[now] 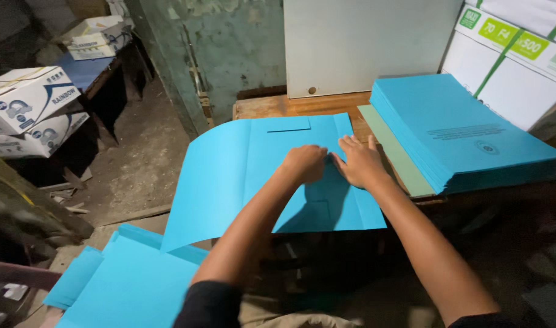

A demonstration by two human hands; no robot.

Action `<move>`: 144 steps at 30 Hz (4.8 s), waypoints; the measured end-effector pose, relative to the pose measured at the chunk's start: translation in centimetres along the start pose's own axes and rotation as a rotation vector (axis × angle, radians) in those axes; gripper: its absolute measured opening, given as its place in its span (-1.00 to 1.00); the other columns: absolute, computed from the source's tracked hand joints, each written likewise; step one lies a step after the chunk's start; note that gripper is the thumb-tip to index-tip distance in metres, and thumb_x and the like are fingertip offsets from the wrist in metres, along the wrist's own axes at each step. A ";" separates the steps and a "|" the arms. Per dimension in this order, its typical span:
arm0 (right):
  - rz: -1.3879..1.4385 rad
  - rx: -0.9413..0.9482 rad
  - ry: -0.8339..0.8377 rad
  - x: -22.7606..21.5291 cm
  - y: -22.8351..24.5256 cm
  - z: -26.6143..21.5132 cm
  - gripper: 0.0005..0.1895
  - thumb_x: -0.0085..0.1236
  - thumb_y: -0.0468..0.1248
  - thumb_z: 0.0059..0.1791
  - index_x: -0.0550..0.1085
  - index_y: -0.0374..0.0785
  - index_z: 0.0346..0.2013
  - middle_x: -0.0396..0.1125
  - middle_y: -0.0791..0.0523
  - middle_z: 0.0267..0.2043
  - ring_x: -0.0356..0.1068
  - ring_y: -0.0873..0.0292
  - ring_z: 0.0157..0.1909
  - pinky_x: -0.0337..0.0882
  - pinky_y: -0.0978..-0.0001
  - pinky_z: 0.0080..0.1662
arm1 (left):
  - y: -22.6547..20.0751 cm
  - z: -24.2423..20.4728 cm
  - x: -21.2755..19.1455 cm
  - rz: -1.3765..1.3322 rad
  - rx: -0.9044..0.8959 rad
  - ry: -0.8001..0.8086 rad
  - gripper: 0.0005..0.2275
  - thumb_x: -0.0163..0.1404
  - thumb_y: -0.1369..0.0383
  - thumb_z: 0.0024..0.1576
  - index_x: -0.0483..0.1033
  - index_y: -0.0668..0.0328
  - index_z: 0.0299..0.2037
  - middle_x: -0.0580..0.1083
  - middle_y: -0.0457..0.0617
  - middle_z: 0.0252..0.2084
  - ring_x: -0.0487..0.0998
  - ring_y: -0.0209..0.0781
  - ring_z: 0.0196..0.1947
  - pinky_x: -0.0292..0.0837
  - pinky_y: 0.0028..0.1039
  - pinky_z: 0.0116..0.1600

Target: The person folds light blue paper sheets on a wooden table, pressing the creases with both hands. They repeatedly pick up a sheet, fold it, and place it on a growing stack to the right.

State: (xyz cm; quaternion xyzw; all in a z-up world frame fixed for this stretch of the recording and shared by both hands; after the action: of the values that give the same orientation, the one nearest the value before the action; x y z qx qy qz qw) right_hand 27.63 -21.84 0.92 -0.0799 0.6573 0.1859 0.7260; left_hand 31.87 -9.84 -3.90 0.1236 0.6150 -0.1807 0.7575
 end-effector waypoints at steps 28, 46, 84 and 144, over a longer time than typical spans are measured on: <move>0.221 -0.179 -0.305 -3.2 2.6 -18.8 -0.59 0.02 -0.06 0.10 0.51 0.03 0.23 0.35 0.09 0.33 0.23 0.01 0.43 0.07 -0.18 0.42 | -3.3 -1.8 -4.6 -0.075 -0.227 0.141 -0.29 -0.48 -0.29 0.19 0.04 -0.30 0.54 0.00 0.02 0.60 -0.07 -0.02 0.61 -0.25 0.27 0.51; 0.020 0.065 0.258 6.5 -4.1 10.0 -0.24 -0.59 0.22 0.17 -0.09 -0.03 0.60 -0.36 0.20 0.68 -0.40 0.06 0.67 -0.36 -0.36 0.50 | -2.8 -10.2 -7.5 0.003 -0.039 0.262 -0.22 -0.56 -0.28 0.19 -0.13 -0.13 0.58 -0.14 0.05 0.63 -0.22 0.06 0.62 -0.29 0.07 0.57; 0.053 0.000 0.057 3.6 3.3 11.8 -0.34 -0.42 -0.01 0.23 0.13 -0.40 0.50 -0.07 -0.23 0.57 -0.17 -0.27 0.60 -0.10 -0.40 0.44 | -4.7 -18.2 -10.7 -0.030 0.090 0.257 0.05 0.14 -0.32 -0.15 -0.07 -0.23 0.56 -0.05 0.24 0.59 -0.11 0.29 0.57 -0.23 0.51 0.39; 0.041 -0.038 -0.091 3.9 7.7 9.1 -0.43 -0.34 -0.02 0.11 0.26 0.37 0.44 0.02 0.17 0.60 -0.18 -0.14 0.63 -0.32 -0.54 0.43 | 6.2 -11.3 -11.2 -0.061 -0.521 0.185 -0.26 -0.51 -0.18 0.18 -0.05 -0.07 0.56 -0.11 0.06 0.63 -0.26 0.21 0.61 -0.42 0.47 0.44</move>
State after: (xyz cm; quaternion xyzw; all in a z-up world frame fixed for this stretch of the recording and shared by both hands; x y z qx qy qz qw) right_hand 33.38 -10.87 -0.83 -0.0716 0.6215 0.2167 0.7495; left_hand 22.49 1.77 4.44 -0.0782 0.7109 -0.0270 0.6984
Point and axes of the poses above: each hand's wrist, its own z-axis towards the middle knuckle, its own x-axis out of the palm, y = z × x, the point moved 9 cm from there along z, towards the middle knuckle
